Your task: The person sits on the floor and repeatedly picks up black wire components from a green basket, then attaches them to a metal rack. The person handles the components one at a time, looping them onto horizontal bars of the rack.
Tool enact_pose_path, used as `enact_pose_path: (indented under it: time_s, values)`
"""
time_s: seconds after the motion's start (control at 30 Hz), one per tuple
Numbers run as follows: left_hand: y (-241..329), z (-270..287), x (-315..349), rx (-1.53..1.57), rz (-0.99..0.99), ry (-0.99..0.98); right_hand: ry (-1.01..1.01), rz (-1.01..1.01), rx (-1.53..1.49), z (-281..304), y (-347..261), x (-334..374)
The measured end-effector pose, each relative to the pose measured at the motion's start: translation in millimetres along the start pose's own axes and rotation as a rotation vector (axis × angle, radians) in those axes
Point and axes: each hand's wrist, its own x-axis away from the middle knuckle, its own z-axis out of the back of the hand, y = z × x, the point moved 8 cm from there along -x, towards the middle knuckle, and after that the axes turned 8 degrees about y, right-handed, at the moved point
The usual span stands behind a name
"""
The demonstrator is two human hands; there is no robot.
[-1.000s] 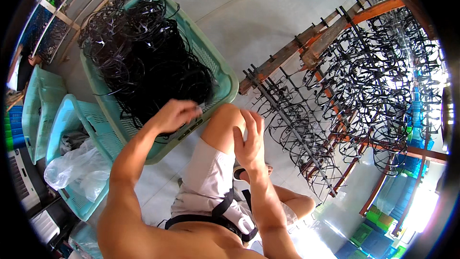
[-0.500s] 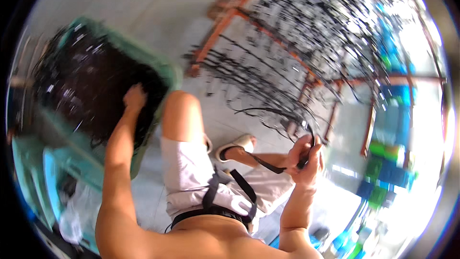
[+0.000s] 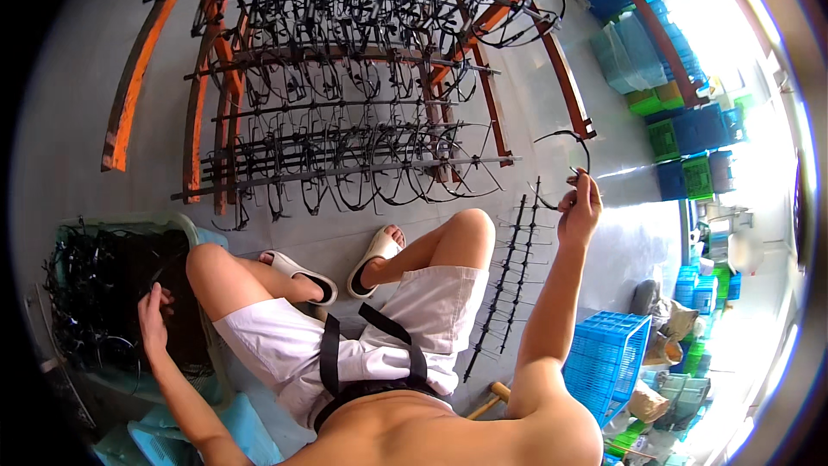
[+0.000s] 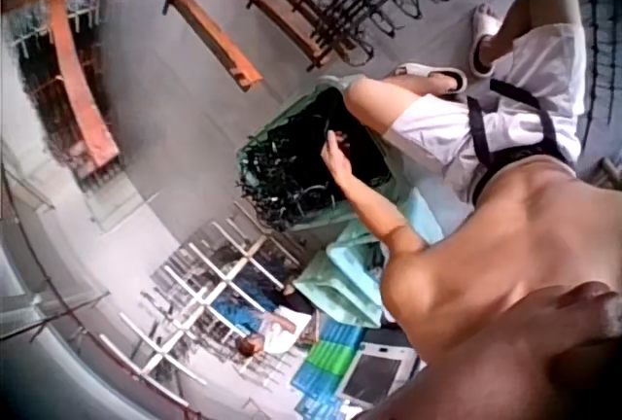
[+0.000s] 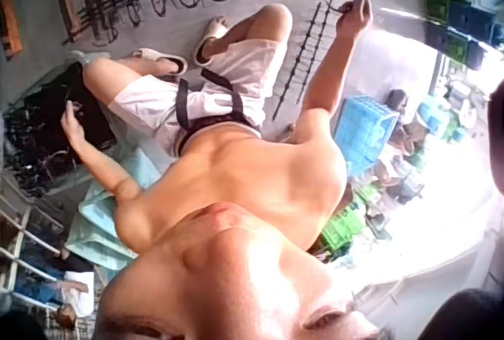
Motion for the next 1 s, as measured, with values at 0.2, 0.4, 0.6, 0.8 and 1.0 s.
enact_pose_path:
  time_s: [0.2, 0.4, 0.6, 0.8, 1.0]
  values:
    - [66.3, 30.1, 49.0, -0.531, -0.026, 0.393, -0.188, -0.21, -0.049, -25.8, 112.1, -22.1]
    - [89.2, -59.0, 131.7, 0.457, 0.031, -0.052, -0.213, -0.304, -0.042, -42.2, 167.8, -18.8]
    - [166.6, -207.7, 223.3, 1.033, 0.061, -0.911, -0.183, -0.494, 0.113, -14.1, 191.0, -6.8]
    - [194.5, -357.6, 225.7, -0.182, -0.578, -0.341, -0.197, -0.393, -0.102, -42.5, 176.0, -23.0]
    - [188.4, -420.6, 203.4, -0.669, -1.154, -0.125, -0.227, -0.442, -0.251, -77.1, 185.7, -26.1]
